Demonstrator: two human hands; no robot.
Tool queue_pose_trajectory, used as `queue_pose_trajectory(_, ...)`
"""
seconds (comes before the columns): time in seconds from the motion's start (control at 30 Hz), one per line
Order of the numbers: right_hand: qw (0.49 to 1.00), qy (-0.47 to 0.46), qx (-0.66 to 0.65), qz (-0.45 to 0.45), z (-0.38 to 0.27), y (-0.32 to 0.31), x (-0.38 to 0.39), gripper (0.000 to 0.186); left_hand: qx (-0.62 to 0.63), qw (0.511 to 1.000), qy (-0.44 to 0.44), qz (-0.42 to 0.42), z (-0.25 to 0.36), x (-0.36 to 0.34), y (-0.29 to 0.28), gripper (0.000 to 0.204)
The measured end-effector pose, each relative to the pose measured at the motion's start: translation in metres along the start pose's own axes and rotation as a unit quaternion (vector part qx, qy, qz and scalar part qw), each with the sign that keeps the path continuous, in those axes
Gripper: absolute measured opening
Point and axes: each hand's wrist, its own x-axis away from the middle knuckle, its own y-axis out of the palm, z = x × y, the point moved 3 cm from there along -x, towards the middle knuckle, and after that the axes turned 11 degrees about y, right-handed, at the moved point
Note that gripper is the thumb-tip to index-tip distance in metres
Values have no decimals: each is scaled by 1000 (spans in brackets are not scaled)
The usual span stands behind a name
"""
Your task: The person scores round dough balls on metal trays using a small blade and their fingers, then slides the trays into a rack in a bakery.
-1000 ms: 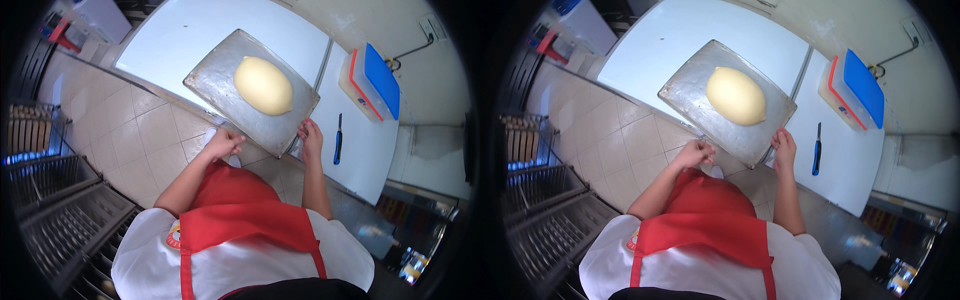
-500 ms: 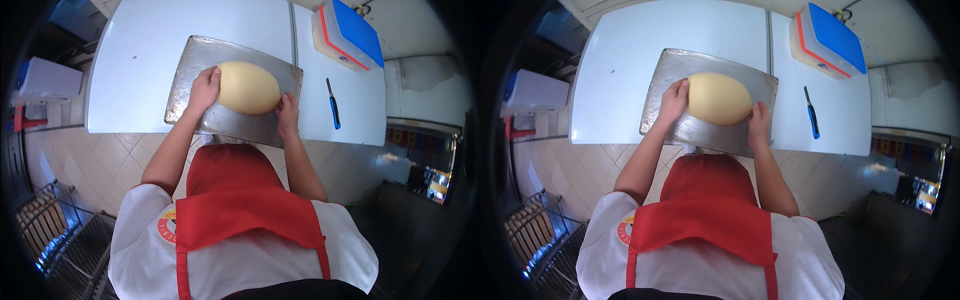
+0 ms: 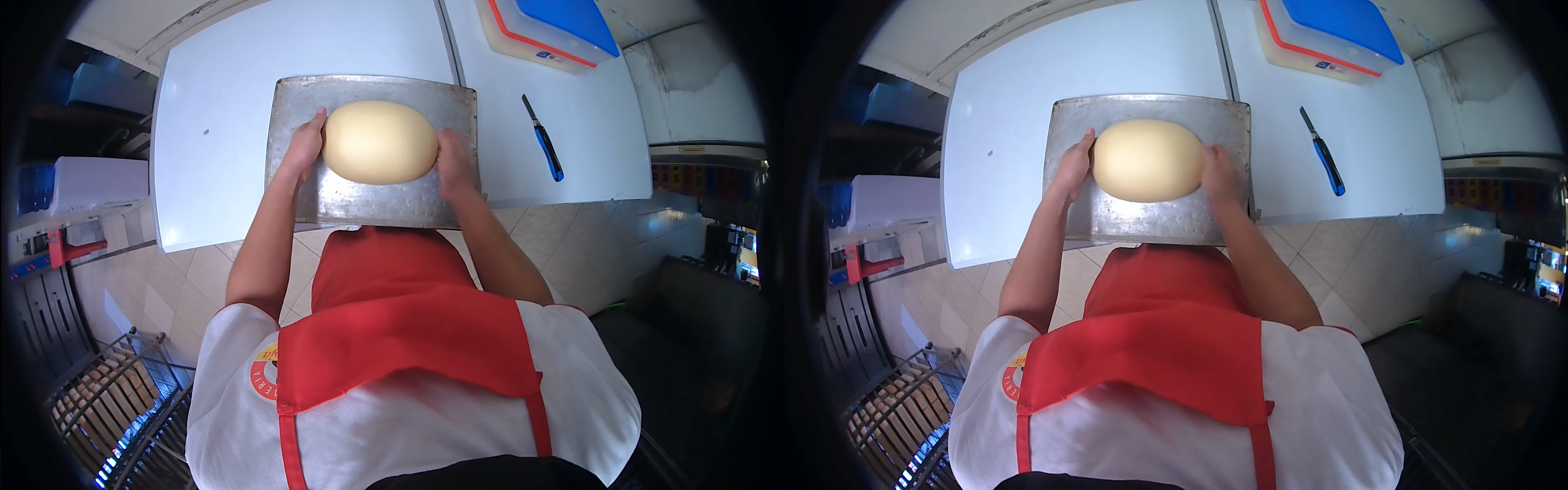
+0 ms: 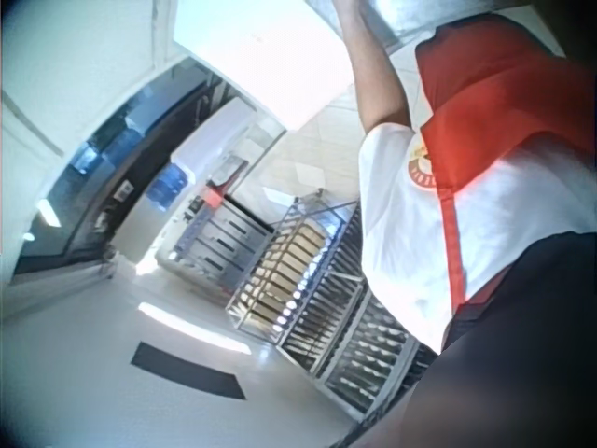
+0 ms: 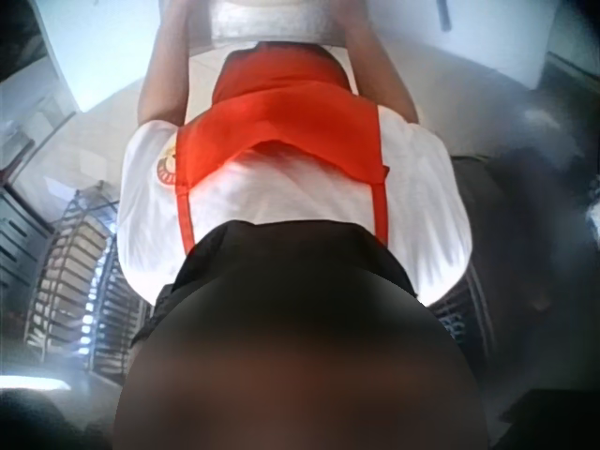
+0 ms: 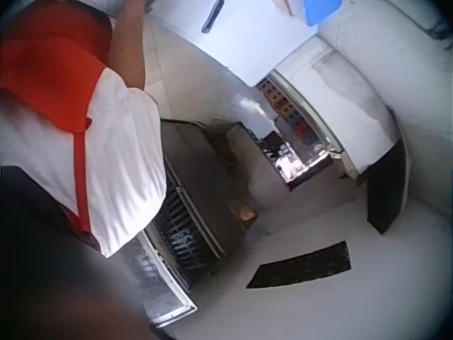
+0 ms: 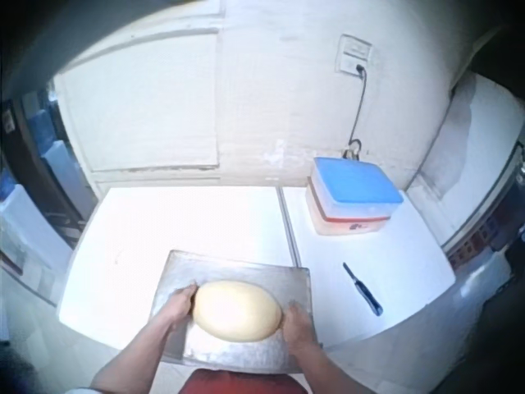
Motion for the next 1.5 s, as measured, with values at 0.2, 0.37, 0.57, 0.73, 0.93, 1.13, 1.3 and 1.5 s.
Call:
queue_pose_trajectory(0.2, 998, 28, -12, -63, -3, 5, -21, 67, -108, 993, -40, -7, 1, -23, 5, 78)
queue_pose_trajectory(0.37, 999, -6, 14, 33, -5, -7, -23, 62, -55, 997, -19, -50, 16, -31, -2, 87)
queue_pose_trajectory(0.57, 998, -2, -66, 6, 10, 32, -22, 65, -118, 985, -48, -119, 6, -47, 17, 90)
queue_pose_trajectory(0.73, 998, 6, -59, -32, -3, 11, -10, 61, -256, 961, -15, -104, 15, -57, -3, 85)
queue_pose_trajectory(0.93, 987, 61, -151, -1, 23, 4, -4, 59, -128, 979, -44, -152, 29, -44, 11, 80)
queue_pose_trajectory(1.13, 981, 39, -187, -6, 18, 33, -1, 56, -65, 975, -59, -202, 17, -51, 13, 80)
queue_pose_trajectory(1.3, 998, -37, 39, 43, -24, 5, 10, 57, -97, 988, 3, -116, 21, -40, -33, 77)
queue_pose_trajectory(1.5, 998, -2, 0, -58, -29, 12, -32, 64, 71, 991, -50, -107, -7, 6, -21, 70)
